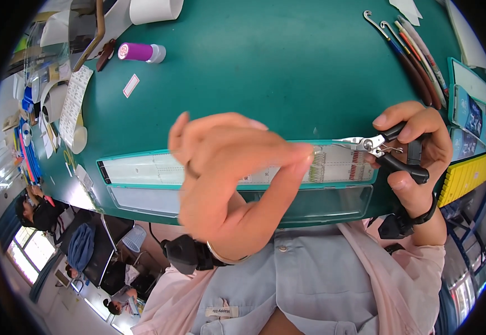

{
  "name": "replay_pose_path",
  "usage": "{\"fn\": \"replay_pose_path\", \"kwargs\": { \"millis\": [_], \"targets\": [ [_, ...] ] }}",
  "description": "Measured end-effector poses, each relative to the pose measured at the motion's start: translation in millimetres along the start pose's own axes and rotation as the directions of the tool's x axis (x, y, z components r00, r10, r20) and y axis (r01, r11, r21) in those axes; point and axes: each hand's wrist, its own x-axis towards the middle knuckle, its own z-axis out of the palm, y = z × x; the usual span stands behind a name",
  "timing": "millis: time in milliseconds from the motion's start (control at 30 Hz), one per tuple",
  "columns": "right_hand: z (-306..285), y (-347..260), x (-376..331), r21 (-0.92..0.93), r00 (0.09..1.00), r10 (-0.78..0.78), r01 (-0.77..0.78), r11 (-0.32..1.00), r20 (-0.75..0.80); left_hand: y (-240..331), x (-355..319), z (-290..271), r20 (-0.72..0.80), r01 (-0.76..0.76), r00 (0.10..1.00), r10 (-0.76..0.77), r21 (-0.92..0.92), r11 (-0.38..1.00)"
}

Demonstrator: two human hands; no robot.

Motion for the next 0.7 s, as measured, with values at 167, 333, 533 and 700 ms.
{"fn": "replay_pose_path", "kwargs": {
  "millis": [167,333,533,700],
  "targets": [
    [-0.2,0.2,-1.3,-0.025,0.998,0.042,-0.043,0.999,-0.047,1.3,4.5,13.3,-0.147,-0.038,0.988,0.043,0.034,0.999],
    [8.1,-1.1,3.9,-0.066,0.987,0.155,-0.156,0.985,-0.032,-6.7,-0.5,20.0,0.077,0.064,0.994,-0.075,0.128,0.99],
    [12.1,-1.9,5.1,-0.111,0.962,0.234,-0.25,0.962,-0.141,-6.3,2.5,20.6,0.09,0.057,0.993,-0.07,0.136,0.989],
    [12.5,0.3,4.5,-0.117,0.967,0.203,-0.222,0.968,-0.153,-5.8,1.0,19.9,0.087,0.064,0.993,-0.075,0.122,0.991]
  ]
}}
